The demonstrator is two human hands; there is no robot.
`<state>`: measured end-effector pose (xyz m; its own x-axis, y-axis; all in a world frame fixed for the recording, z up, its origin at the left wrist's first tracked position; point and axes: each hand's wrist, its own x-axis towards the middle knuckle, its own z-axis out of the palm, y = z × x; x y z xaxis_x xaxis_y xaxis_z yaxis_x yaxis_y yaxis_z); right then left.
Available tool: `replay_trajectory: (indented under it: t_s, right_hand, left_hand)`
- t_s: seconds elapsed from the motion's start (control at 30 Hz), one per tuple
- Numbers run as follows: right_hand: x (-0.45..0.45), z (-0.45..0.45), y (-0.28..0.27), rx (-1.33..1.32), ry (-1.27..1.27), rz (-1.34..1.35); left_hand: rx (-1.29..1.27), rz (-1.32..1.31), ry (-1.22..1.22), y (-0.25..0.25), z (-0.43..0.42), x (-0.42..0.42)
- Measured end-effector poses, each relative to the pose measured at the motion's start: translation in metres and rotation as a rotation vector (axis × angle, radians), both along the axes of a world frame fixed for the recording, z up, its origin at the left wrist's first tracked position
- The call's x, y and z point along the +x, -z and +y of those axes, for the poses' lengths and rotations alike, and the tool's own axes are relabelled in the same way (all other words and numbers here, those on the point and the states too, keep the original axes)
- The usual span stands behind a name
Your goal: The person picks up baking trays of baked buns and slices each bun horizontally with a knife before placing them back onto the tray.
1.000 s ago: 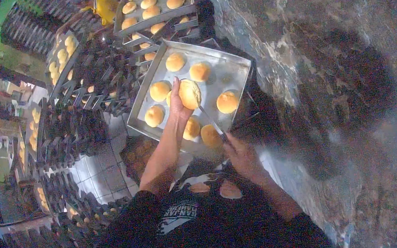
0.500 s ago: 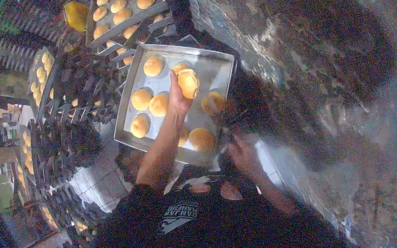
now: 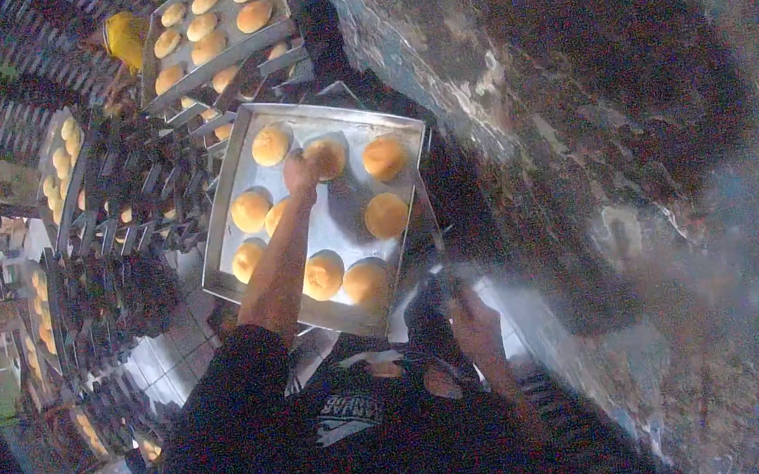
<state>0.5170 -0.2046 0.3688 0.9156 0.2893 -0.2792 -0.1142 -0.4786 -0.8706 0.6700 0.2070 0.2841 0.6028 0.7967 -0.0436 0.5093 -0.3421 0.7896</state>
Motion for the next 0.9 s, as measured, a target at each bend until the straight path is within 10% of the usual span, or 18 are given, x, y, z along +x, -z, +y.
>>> replay_trajectory:
  t_s: [0.1,0.2,0.3,0.53,0.9]
  right_hand:
    - [0.011,0.014,-0.013,0.084,0.015,0.018]
    - [0.022,0.024,-0.017,0.022,-0.092,-0.362]
    - [0.029,0.037,-0.031,0.050,-0.117,-0.257]
    - [0.033,0.087,-0.071,0.292,-0.308,-0.185]
    - [-0.005,0.107,-0.105,0.336,-0.426,-0.291]
  left_hand:
    - [-0.316,0.125,0.168,-0.003,-0.004,-0.002]
    - [0.301,-0.269,0.266,0.041,-0.018,0.000]
    - [-0.558,-0.349,0.238,-0.002,-0.043,-0.021]
    - [-1.623,-1.092,-0.041,-0.079,-0.041,-0.068]
    - [-1.526,-1.299,-0.074,-0.116,-0.028,-0.102]
